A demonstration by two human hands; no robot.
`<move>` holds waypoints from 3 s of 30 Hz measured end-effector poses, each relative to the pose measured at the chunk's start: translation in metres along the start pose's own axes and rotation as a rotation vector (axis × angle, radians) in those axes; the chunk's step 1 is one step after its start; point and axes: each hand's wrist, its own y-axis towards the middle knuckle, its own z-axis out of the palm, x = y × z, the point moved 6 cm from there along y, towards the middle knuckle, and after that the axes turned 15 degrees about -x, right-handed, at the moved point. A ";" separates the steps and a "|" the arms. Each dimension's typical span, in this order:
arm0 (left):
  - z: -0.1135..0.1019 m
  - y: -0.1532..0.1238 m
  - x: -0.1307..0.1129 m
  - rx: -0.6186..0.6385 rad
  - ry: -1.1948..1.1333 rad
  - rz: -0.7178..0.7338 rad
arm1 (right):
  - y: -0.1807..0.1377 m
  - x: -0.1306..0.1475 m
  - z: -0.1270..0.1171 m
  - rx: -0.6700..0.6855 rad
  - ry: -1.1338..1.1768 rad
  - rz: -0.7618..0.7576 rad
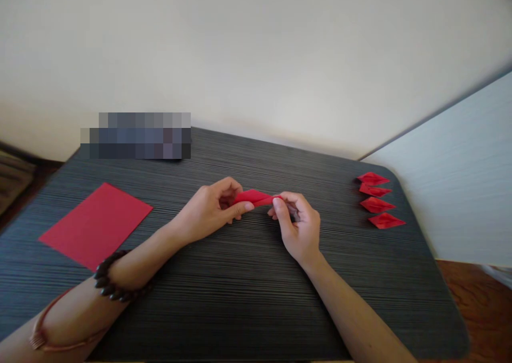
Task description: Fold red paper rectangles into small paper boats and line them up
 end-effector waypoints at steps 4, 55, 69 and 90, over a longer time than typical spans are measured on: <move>-0.002 0.001 0.005 -0.030 0.061 -0.013 | 0.001 -0.001 -0.002 -0.036 -0.003 0.009; 0.016 -0.013 -0.018 0.264 -0.196 -0.074 | -0.001 0.025 0.011 0.229 0.073 -0.262; 0.010 -0.011 -0.024 0.099 0.102 0.256 | -0.003 0.008 0.016 0.342 0.067 0.069; 0.010 -0.009 -0.014 0.125 0.049 0.065 | -0.003 0.002 0.018 0.388 0.014 0.106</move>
